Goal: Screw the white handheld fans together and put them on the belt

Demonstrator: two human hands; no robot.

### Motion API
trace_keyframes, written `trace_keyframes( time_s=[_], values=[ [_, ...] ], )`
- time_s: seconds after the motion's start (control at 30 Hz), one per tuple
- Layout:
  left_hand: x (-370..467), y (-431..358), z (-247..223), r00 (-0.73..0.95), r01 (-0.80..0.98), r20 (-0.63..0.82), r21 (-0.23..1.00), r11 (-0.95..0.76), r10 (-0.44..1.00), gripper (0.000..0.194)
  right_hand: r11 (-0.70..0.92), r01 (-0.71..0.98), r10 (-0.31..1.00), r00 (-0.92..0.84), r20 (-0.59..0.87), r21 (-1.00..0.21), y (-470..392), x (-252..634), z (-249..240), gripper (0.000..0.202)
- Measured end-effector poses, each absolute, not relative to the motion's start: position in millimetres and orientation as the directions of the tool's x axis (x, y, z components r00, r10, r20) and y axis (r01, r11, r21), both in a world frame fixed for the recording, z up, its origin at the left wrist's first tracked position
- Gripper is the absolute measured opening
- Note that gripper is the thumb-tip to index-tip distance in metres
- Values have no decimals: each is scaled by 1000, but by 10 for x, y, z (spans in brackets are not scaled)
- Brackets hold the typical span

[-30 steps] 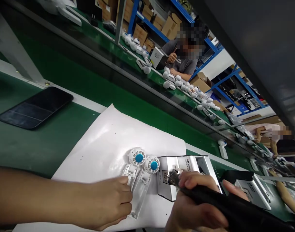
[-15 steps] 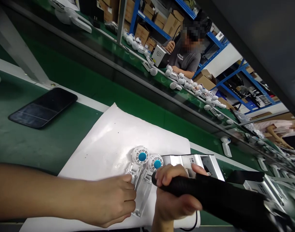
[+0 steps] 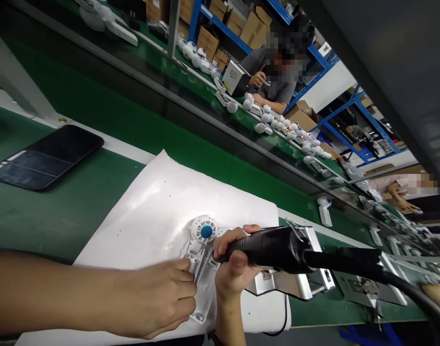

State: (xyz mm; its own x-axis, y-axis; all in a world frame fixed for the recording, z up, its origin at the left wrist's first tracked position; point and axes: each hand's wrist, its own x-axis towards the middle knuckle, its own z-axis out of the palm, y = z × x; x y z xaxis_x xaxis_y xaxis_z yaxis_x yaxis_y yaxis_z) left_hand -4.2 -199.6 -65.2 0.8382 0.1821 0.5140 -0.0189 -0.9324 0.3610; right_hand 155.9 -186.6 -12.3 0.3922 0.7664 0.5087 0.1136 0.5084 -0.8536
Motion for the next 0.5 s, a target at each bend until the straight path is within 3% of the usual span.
trace_keyframes(
  time_s=[0.2, 0.3, 0.4, 0.5],
  values=[
    [-31, -1996, -684, 834, -6, 512, 378, -926, 204, 24, 531, 140, 746, 392, 539, -836, -1881, 1516, -174, 40],
    [-6, -1998, -712, 831, -13, 514, 398, -917, 212, 22, 561, 172, 713, 398, 578, -810, -1954, 1579, -56, 50],
    [-3, -1999, -717, 832, -17, 514, 401, -916, 209, 22, 623, 339, 547, 456, 702, -705, -2049, 1799, 153, 63],
    [-22, -2000, -694, 837, -15, 507, 396, -918, 205, 24, 577, 557, 388, 457, 800, -598, -2078, 2098, 294, 62]
  ],
)
